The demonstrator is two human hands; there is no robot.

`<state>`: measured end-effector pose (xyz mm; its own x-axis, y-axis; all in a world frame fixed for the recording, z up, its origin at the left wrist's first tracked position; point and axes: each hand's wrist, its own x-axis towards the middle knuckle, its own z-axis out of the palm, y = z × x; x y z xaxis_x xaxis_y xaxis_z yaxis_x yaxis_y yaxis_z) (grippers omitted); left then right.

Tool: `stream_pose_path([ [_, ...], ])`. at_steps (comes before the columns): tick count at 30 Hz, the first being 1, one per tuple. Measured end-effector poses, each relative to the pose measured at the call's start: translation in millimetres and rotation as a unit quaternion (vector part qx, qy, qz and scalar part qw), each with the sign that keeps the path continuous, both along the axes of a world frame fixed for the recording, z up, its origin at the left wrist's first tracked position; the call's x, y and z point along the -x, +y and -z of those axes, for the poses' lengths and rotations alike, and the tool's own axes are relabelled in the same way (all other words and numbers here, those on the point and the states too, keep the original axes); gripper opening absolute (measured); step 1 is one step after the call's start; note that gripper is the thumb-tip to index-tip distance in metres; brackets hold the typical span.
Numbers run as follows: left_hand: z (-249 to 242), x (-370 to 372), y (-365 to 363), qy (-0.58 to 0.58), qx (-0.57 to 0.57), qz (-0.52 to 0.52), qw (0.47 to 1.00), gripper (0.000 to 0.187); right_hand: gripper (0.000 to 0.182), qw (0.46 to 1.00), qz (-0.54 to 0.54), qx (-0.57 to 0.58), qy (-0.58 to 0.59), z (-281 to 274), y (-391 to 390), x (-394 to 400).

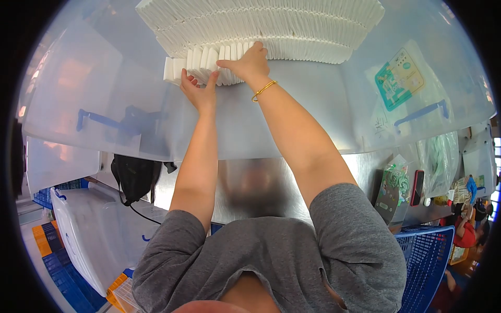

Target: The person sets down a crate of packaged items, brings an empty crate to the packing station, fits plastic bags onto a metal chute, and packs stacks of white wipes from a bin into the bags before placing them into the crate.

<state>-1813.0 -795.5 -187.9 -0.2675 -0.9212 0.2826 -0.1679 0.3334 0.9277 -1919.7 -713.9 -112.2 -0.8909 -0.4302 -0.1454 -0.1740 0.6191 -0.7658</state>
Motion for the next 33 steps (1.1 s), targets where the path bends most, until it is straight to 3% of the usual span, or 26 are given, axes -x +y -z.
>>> stream_pose_path([
  [11,2.0,-2.3,-3.2,0.004,0.006,-0.011,1.0,0.101,0.113,0.999,0.012,0.006,0.037,8.6,0.3,1.6],
  [14,-5.1,0.3,7.6,-0.035,0.067,-0.014,0.997,0.1,0.112,0.999,0.009,0.007,0.03,6.8,0.6,0.3],
  [22,8.3,2.5,-5.0,-0.023,0.036,-0.056,0.998,0.11,0.107,0.999,0.012,0.051,-0.003,12.7,1.6,12.0],
  [25,7.2,3.0,-4.1,-0.067,0.085,-0.112,0.988,0.113,0.099,0.993,0.014,-0.116,0.0,-7.3,-0.7,14.4],
  [31,-9.9,3.9,-3.2,-0.13,0.114,-0.13,0.976,0.119,0.094,0.983,0.012,-0.184,0.028,-17.4,-8.6,11.8],
  [33,-16.8,6.0,-4.0,-0.167,0.075,-0.121,0.976,0.122,0.094,0.981,0.015,-0.191,0.04,-14.3,-11.5,9.6],
])
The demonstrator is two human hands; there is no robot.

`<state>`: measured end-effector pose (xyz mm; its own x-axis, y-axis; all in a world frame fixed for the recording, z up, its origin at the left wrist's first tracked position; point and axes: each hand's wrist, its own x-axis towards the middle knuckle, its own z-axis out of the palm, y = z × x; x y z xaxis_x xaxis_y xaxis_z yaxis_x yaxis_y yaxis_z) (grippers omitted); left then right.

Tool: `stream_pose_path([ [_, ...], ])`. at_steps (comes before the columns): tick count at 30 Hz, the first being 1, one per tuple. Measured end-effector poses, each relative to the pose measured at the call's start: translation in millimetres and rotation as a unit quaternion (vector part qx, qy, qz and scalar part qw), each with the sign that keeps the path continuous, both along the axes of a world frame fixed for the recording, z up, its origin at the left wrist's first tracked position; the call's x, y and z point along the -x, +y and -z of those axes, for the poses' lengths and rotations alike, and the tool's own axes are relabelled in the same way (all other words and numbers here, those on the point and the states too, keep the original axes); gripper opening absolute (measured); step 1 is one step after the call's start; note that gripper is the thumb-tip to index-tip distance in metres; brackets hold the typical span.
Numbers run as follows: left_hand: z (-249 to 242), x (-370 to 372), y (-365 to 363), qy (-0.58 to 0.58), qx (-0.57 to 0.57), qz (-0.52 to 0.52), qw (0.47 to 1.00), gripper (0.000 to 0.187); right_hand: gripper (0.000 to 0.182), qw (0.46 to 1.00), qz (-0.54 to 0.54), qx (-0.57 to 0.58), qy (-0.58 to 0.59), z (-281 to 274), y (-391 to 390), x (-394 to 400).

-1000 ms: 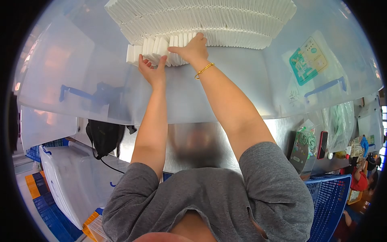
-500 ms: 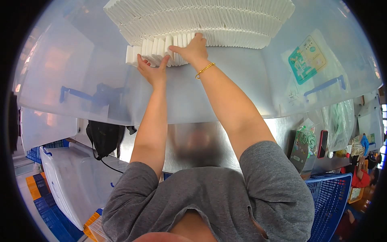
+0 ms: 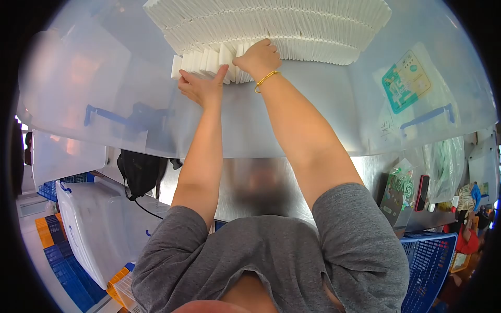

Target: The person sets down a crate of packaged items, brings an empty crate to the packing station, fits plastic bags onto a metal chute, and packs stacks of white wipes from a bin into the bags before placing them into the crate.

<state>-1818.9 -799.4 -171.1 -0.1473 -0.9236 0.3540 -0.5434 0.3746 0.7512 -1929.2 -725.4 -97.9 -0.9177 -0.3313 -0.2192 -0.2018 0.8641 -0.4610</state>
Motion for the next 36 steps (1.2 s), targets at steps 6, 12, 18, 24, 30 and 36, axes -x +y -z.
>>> stream_pose_path([
  [6,-22.0,0.4,-8.6,-0.087,-0.061,0.008,0.994,0.124,0.095,0.999,0.007,0.039,-0.021,7.9,-0.4,-1.3],
  [12,-46.0,2.6,-7.8,-0.172,-0.049,0.027,0.984,0.119,0.094,0.999,0.009,0.04,0.016,6.1,2.8,-8.1],
  [18,-75.9,34.2,-20.3,-0.241,-0.14,0.104,0.955,0.117,0.092,0.997,0.01,0.078,-0.014,9.0,2.9,-6.6],
  [24,-84.4,59.2,-29.5,-0.391,-0.147,0.096,0.904,0.111,0.081,0.994,0.01,0.105,-0.021,17.5,12.6,1.4],
  [30,-62.4,54.8,-64.0,-0.462,-0.233,0.094,0.851,0.104,0.085,0.96,-0.003,0.28,-0.022,35.3,86.8,11.7],
  [36,-75.3,58.9,-5.1,-0.47,-0.161,0.111,0.861,0.1,0.091,0.916,-0.055,0.385,0.096,86.1,157.4,-13.9],
])
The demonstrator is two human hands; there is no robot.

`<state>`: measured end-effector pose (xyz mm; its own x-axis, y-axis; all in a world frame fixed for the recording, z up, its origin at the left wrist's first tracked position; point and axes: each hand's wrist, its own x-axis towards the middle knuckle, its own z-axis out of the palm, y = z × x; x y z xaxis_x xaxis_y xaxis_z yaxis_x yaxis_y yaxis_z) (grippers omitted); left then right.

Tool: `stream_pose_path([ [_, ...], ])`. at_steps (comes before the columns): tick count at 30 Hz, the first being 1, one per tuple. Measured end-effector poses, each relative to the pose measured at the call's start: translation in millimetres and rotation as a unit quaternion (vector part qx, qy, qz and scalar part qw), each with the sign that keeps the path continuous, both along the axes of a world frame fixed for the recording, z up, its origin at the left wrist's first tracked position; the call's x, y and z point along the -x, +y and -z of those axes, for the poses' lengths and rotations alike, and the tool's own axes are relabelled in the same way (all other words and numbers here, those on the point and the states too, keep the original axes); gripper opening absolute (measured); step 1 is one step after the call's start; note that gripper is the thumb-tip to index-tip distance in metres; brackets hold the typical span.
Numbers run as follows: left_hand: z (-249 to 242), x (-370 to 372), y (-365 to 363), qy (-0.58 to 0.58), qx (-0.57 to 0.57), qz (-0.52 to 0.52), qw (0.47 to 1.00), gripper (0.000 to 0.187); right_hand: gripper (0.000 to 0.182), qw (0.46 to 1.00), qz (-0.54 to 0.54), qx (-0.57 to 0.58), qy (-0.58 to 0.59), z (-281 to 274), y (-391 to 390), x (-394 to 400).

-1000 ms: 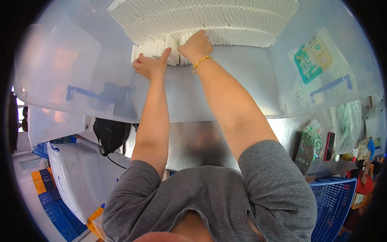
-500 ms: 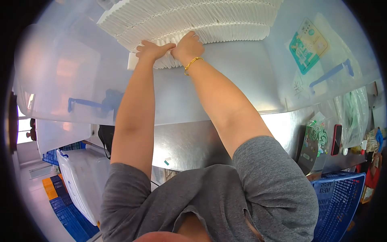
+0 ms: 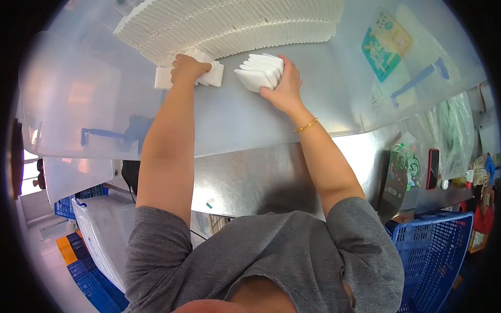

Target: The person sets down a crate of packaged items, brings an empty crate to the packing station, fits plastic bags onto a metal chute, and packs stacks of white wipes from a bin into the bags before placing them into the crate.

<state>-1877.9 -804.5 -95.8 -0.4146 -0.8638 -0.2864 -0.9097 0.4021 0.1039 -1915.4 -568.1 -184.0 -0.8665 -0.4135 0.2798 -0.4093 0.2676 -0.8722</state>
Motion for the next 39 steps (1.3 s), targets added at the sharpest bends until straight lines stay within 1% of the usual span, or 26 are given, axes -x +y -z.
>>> stream_pose_path([
  [2,-1.4,0.7,8.1,-0.008,0.0,0.018,1.0,0.099,0.092,0.999,-0.006,0.042,-0.013,6.6,3.4,-5.2],
  [3,-1.9,1.4,11.1,-0.012,0.023,0.035,0.999,0.096,0.092,0.999,-0.003,0.04,-0.014,6.6,0.4,-6.3],
  [5,0.1,0.8,16.6,-0.024,0.066,0.069,0.995,0.092,0.088,0.987,-0.017,0.126,-0.103,6.8,-10.1,-10.3],
  [6,3.5,-0.5,9.5,-0.025,0.062,0.069,0.995,0.092,0.086,0.975,-0.025,0.167,-0.146,6.1,-8.7,-11.2],
  [7,7.6,-4.0,-7.3,0.01,0.049,0.069,0.996,0.088,0.086,0.975,-0.023,0.164,-0.148,3.5,-1.3,-13.0],
  [8,8.9,-8.2,-19.4,0.044,0.037,0.073,0.996,0.085,0.082,0.972,-0.055,0.154,-0.169,-2.1,9.2,-14.6],
  [10,4.4,-33.1,-13.6,0.16,0.036,0.072,0.984,0.083,0.075,0.962,-0.108,0.136,-0.211,-10.6,38.8,-20.7],
  [11,14.2,-44.3,-5.4,0.152,0.026,0.085,0.984,0.083,0.075,0.962,-0.092,0.133,-0.219,-9.8,61.8,-34.2],
  [14,62.9,-70.9,22.6,0.339,0.04,0.176,0.923,0.083,0.068,0.94,-0.164,0.149,-0.259,-9.1,130.8,-81.2],
  [15,68.0,-70.4,30.5,0.341,0.035,0.179,0.922,0.083,0.068,0.942,-0.158,0.147,-0.258,-9.7,136.6,-86.6],
  [17,68.6,-53.0,39.2,0.359,0.039,0.153,0.92,0.079,0.067,0.951,-0.15,0.133,-0.236,-13.0,133.7,-84.0],
  [19,60.2,-42.3,44.4,0.371,0.043,0.144,0.916,0.077,0.067,0.956,-0.144,0.129,-0.221,-16.3,138.6,-77.4],
  [22,36.3,-39.2,21.1,0.264,-0.01,0.168,0.95,0.069,0.067,0.963,-0.102,0.127,-0.213,-18.0,144.9,-66.6],
  [24,45.7,-53.1,-15.7,0.29,-0.016,0.128,0.948,0.057,0.067,0.965,-0.08,0.128,-0.214,-18.6,162.4,-61.1],
  [25,23.7,-67.9,-8.6,0.314,-0.109,0.079,0.94,0.052,0.067,0.965,-0.058,0.127,-0.22,-17.7,173.0,-60.7],
  [26,1.1,-81.4,-0.2,0.337,-0.201,0.029,0.92,0.048,0.067,0.966,-0.037,0.127,-0.223,-17.1,179.0,-59.2],
  [27,2.1,-85.6,5.1,0.335,-0.2,0.029,0.92,0.048,0.067,0.965,-0.037,0.128,-0.224,-16.2,182.2,-60.3],
  [28,6.3,-89.2,12.7,0.457,-0.37,-0.035,0.808,0.044,0.067,0.966,-0.045,0.129,-0.217,-15.1,186.3,-66.0],
  [29,11.7,-89.2,22.0,0.552,-0.517,-0.099,0.646,0.041,0.067,0.968,-0.054,0.131,-0.209,-14.2,190.0,-72.1],
  [31,29.5,-75.4,71.7,0.583,-0.568,-0.158,0.559,0.039,0.067,0.968,-0.066,0.135,-0.201,-14.0,195.0,-85.9],
  [33,38.7,-62.4,119.3,0.598,-0.59,-0.181,0.512,0.048,0.067,0.955,-0.107,0.122,-0.248,-13.0,197.5,-103.8],
  [34,44.9,-59.2,129.8,0.598,-0.589,-0.179,0.513,0.048,0.067,0.955,-0.107,0.124,-0.248,-7.2,198.2,-114.2],
  [36,58.4,-55.2,147.1,0.659,-0.524,-0.102,0.529,0.053,0.068,0.98,-0.135,0.06,-0.133,7.1,197.6,-128.1],
  [37,63.7,-54.8,155.3,0.685,-0.49,-0.065,0.535,0.056,0.068,0.98,-0.134,0.059,-0.136,11.4,196.9,-128.9],
  [38,69.6,-56.6,163.5,0.683,-0.491,-0.069,0.537,0.056,0.068,0.982,-0.142,0.043,-0.113,15.7,195.5,-130.0],
  [39,73.2,-63.1,173.1,0.67,-0.484,-0.023,0.562,0.057,0.069,0.984,-0.149,0.028,-0.094,18.9,194.4,-133.4],
])
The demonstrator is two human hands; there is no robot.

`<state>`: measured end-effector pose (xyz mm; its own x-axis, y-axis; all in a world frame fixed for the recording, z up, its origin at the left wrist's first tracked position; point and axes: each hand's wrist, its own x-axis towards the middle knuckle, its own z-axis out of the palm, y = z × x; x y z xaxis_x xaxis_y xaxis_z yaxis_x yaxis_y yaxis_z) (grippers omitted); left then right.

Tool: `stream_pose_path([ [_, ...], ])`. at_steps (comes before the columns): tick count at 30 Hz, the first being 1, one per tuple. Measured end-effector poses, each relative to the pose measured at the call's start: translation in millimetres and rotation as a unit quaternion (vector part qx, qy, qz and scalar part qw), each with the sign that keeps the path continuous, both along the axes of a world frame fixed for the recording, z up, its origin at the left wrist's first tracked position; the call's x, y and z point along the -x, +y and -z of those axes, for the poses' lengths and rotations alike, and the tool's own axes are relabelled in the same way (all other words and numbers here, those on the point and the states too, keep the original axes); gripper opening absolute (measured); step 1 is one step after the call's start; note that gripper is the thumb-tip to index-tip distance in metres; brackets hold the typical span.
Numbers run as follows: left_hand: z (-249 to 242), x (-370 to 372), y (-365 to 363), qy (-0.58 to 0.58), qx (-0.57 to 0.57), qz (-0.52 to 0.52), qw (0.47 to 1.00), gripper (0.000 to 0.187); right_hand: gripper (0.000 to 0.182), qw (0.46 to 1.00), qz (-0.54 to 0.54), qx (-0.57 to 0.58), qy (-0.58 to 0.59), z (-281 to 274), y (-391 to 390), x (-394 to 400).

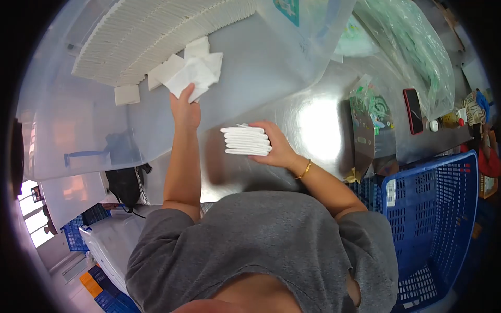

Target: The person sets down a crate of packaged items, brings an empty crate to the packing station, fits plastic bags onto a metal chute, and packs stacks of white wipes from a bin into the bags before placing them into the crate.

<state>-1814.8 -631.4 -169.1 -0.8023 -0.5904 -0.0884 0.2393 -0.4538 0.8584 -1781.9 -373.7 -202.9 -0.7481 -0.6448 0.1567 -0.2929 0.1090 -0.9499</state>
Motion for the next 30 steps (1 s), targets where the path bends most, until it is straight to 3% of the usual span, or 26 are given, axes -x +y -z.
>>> stream_pose_path([
  [3,11.8,-30.9,27.3,-0.015,0.083,0.063,0.994,0.061,0.07,0.999,-0.037,-0.019,-0.03,2.2,11.4,-4.5],
  [6,19.6,-59.8,53.8,-0.087,0.094,0.242,0.962,0.065,0.071,0.989,-0.091,-0.031,-0.116,-7.3,29.2,-0.1],
  [9,7.0,-76.8,66.4,-0.076,0.116,0.339,0.93,0.056,0.082,0.993,-0.026,-0.034,0.111,-15.6,43.8,-3.3],
  [10,5.3,-79.0,66.8,-0.065,0.133,0.384,0.911,0.053,0.082,0.993,-0.025,-0.036,0.11,-12.0,45.4,-4.2],
  [13,14.0,-72.4,55.9,-0.005,0.116,0.381,0.917,0.048,0.106,0.997,-0.028,0.062,0.026,-3.7,43.6,-8.4],
  [15,19.6,-70.2,55.1,0.021,0.108,0.377,0.919,0.05,0.112,0.998,-0.016,0.036,0.051,-8.8,42.8,-9.5],
  [18,26.2,-65.1,65.3,-0.053,0.155,0.381,0.91,0.057,0.123,0.994,0.005,-0.014,0.111,-16.8,40.0,-5.2],
  [21,22.1,-62.8,65.1,-0.051,0.132,0.384,0.912,0.054,0.133,0.999,-0.039,0.003,-0.005,-13.1,33.0,-1.9],
  [23,28.4,-67.0,69.7,-0.051,0.121,0.381,0.915,0.053,0.13,0.999,-0.043,0.012,0.015,-9.7,26.3,-5.6],
  [25,62.6,-73.5,82.0,-0.012,0.024,0.299,0.954,0.046,0.124,0.997,-0.045,0.029,0.062,-7.8,15.0,-5.1],
  [27,59.0,-69.9,74.7,0.02,-0.011,0.254,0.967,0.042,0.118,0.994,-0.048,0.022,0.092,-6.6,11.7,-4.9],
  [28,47.2,-68.8,71.5,0.034,0.123,0.239,0.963,0.04,0.113,0.993,-0.046,0.007,0.111,-5.7,13.8,-4.8],
  [30,24.8,-65.7,68.1,0.051,0.375,0.194,0.905,0.035,0.108,0.99,-0.046,-0.006,0.133,-5.2,12.3,-0.2],
])
